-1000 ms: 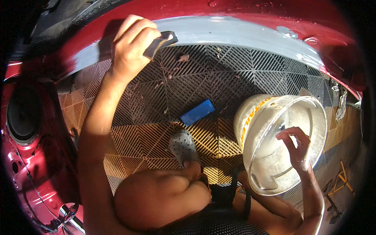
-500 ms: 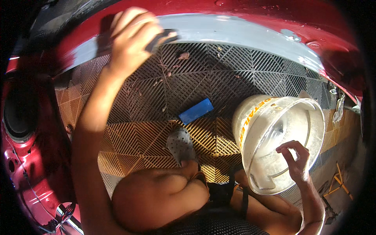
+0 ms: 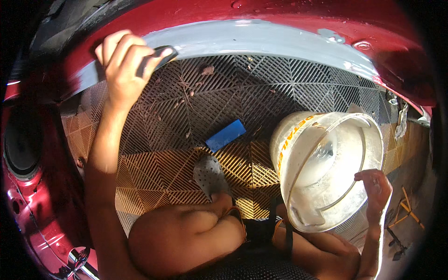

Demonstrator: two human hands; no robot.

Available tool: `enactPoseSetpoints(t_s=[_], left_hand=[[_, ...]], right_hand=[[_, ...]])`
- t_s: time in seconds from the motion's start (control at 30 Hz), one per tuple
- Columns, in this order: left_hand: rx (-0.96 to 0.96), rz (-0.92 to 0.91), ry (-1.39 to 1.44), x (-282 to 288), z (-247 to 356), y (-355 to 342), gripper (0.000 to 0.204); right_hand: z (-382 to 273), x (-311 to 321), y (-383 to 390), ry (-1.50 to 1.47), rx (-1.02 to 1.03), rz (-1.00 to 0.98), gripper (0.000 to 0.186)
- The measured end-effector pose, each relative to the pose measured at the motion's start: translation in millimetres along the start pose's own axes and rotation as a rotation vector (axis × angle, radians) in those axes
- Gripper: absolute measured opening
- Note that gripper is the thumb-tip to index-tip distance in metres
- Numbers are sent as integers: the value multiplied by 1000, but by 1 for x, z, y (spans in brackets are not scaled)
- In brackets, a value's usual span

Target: The person applies a white body filler to a red car bumper using a small spatula. They repeatedly dip the spatula into a bucket of filler and spread it along the bumper edge, smoothing the surface as they work.

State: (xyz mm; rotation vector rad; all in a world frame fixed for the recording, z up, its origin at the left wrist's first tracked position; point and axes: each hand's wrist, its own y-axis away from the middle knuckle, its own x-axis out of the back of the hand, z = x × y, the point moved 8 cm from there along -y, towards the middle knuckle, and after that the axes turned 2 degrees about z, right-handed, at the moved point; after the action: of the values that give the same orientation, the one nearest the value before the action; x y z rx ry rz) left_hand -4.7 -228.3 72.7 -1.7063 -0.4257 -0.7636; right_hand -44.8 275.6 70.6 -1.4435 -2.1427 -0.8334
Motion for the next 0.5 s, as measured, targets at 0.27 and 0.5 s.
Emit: enactPoseSetpoints(t_s=[0.27, 0.5], left_hand=[[-42, 50, -20, -26, 20, -14, 33], [-118, 17, 58, -49, 57, -43, 28]], right_hand=[[-19, -16, 3, 186, 162, -133, 6], [-23, -42, -5, 208, 144, -207, 9]])
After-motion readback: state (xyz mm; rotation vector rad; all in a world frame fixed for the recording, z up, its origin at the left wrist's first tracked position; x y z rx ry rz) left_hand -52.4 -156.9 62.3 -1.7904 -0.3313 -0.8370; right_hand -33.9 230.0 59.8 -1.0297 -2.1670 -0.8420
